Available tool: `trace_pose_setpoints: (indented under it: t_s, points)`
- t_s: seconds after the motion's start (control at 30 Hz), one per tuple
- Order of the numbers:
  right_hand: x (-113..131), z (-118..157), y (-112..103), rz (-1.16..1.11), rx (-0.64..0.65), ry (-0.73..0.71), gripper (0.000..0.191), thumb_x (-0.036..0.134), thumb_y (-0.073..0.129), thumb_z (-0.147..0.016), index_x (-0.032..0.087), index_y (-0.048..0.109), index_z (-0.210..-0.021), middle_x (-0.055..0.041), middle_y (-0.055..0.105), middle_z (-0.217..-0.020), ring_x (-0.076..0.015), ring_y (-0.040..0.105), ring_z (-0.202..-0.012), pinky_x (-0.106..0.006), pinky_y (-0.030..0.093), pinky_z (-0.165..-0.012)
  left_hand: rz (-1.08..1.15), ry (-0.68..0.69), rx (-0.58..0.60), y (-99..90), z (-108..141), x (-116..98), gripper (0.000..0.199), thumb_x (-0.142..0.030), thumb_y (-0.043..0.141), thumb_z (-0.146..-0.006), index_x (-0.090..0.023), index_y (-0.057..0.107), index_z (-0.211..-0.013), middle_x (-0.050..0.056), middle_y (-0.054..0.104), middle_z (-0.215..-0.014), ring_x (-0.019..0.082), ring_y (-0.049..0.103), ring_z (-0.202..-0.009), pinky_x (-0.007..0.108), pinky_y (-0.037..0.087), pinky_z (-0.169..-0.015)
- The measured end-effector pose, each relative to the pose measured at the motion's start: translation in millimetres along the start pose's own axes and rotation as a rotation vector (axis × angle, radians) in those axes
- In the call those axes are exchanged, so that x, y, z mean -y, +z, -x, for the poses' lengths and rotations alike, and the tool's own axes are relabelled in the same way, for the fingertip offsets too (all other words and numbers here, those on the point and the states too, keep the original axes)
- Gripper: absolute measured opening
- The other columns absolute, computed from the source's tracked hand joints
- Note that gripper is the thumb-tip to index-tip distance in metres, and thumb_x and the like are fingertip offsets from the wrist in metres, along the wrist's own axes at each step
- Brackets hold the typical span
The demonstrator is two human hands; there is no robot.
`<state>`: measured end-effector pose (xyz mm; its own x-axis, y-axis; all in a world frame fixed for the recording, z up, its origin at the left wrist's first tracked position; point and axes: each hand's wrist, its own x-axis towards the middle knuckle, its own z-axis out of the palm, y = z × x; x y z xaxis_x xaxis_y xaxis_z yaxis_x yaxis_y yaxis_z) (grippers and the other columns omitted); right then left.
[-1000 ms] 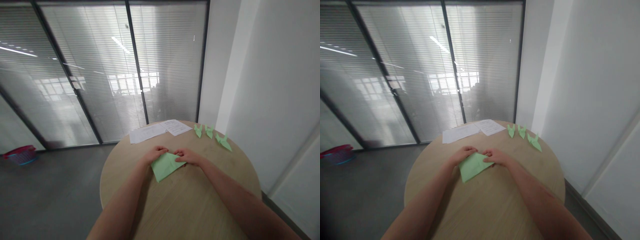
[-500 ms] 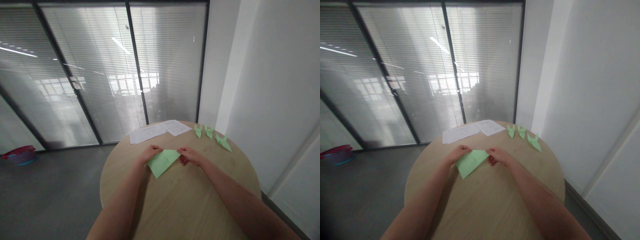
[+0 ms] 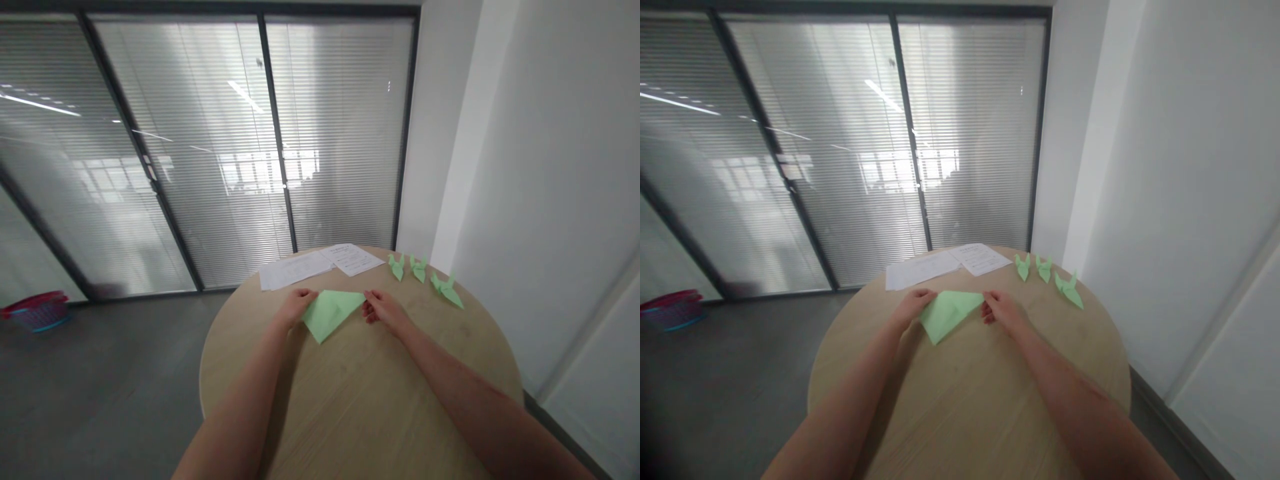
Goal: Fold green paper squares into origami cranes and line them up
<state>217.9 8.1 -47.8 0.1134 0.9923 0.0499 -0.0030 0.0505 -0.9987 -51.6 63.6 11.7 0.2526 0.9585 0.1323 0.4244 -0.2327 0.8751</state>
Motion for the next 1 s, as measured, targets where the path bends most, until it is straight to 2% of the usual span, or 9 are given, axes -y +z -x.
trace_pose_setpoints:
  t_s: [0.1, 0.17, 0.23, 0.3, 0.4, 0.5, 0.63, 0.77, 1.0]
  points:
    - [1, -3, -3, 0.077, -0.156, -0.117, 0.043, 0.064, 0.055, -0.091, 0.022, 0.055, -0.081, -0.0011, 0.061, -0.068, -0.0149, 0.059, -0.053, -0.028, 0.051, -0.049, -0.222, 0.077, -0.195, -0.7, -2, -6, 0.027, -0.037, 0.06, -0.085, -0.016, 0.072, -0.072, 0.008, 0.072, -0.077, 0.021, 0.062, -0.074, 0.029, 0.04, -0.067]
    - [5, -2, -4, 0.144, -0.26, -0.224, 0.046, 0.067, 0.051, -0.091, 0.023, 0.054, -0.079, -0.002, 0.062, -0.068, -0.0165, 0.059, -0.054, -0.03, 0.051, -0.051, -0.317, 0.129, -0.249, -0.1, -1, -12, 0.028, -0.036, 0.056, -0.088, -0.017, 0.072, -0.075, 0.008, 0.073, -0.08, 0.022, 0.063, -0.077, 0.03, 0.04, -0.07]
    - [11, 3, -4, 0.217, -0.33, -0.307, 0.048, 0.068, 0.046, -0.093, 0.023, 0.055, -0.079, -0.0039, 0.063, -0.071, -0.0181, 0.06, -0.056, -0.031, 0.05, -0.054, -0.34, 0.194, -0.225, 3.4, 1, -15, 0.031, -0.038, 0.053, -0.09, -0.017, 0.073, -0.077, 0.008, 0.073, -0.08, 0.022, 0.064, -0.077, 0.03, 0.041, -0.071]
    - [17, 10, -2, 0.282, -0.35, -0.353, 0.049, 0.069, 0.042, -0.095, 0.023, 0.056, -0.082, -0.0055, 0.065, -0.074, -0.019, 0.061, -0.058, -0.032, 0.049, -0.056, -0.289, 0.225, -0.111, 10.4, 3, -16, 0.037, -0.044, 0.052, -0.091, -0.017, 0.073, -0.077, 0.008, 0.072, -0.078, 0.021, 0.063, -0.073, 0.03, 0.042, -0.068]
    - [25, 21, 5, 0.364, -0.302, -0.44, 0.048, 0.067, 0.043, -0.096, 0.024, 0.059, -0.083, -0.006, 0.065, -0.075, -0.0199, 0.059, -0.061, -0.032, 0.047, -0.059, -0.106, 0.122, 0.14, 24.8, 8, -16, 0.053, -0.061, 0.048, -0.09, -0.015, 0.072, -0.078, 0.009, 0.071, -0.076, 0.018, 0.059, -0.062, 0.029, 0.043, -0.059]
    - [29, 29, 14, 0.446, -0.218, -0.523, 0.041, 0.061, 0.05, -0.096, 0.024, 0.063, -0.085, -0.0064, 0.066, -0.076, -0.0222, 0.061, -0.07, -0.034, 0.048, -0.069, 0.065, 0.005, 0.26, 35.7, 14, -18, 0.066, -0.074, 0.048, -0.085, -0.013, 0.07, -0.077, 0.01, 0.07, -0.076, 0.017, 0.06, -0.059, 0.029, 0.046, -0.057]
    - [33, 38, 26, 0.558, -0.086, -0.639, 0.03, 0.048, 0.053, -0.099, 0.025, 0.071, -0.093, -0.0084, 0.072, -0.087, -0.0241, 0.064, -0.083, -0.036, 0.048, -0.083, 0.221, -0.08, 0.288, 34.8, 16, -18, 0.07, -0.083, 0.051, -0.079, -0.014, 0.066, -0.079, 0.011, 0.072, -0.081, 0.018, 0.065, -0.064, 0.032, 0.052, -0.063]
    - [36, 46, 36, 0.643, 0.042, -0.727, 0.027, 0.041, 0.054, -0.101, 0.026, 0.075, -0.097, -0.0089, 0.076, -0.095, -0.0237, 0.067, -0.088, -0.035, 0.047, -0.086, 0.331, -0.114, 0.333, 26.4, 13, -14, 0.074, -0.087, 0.051, -0.076, -0.015, 0.065, -0.085, 0.012, 0.073, -0.089, 0.022, 0.069, -0.074, 0.033, 0.055, -0.067]
    - [38, 51, 43, 0.809, 0.166, -0.824, 0.025, 0.032, 0.054, -0.102, 0.027, 0.078, -0.106, -0.0082, 0.078, -0.097, -0.0228, 0.07, -0.088, -0.033, 0.049, -0.084, 0.333, -0.151, 0.303, 28.4, 17, -16, 0.062, -0.074, 0.064, -0.079, -0.015, 0.065, -0.1, 0.011, 0.074, -0.092, 0.023, 0.07, -0.083, 0.034, 0.056, -0.072]
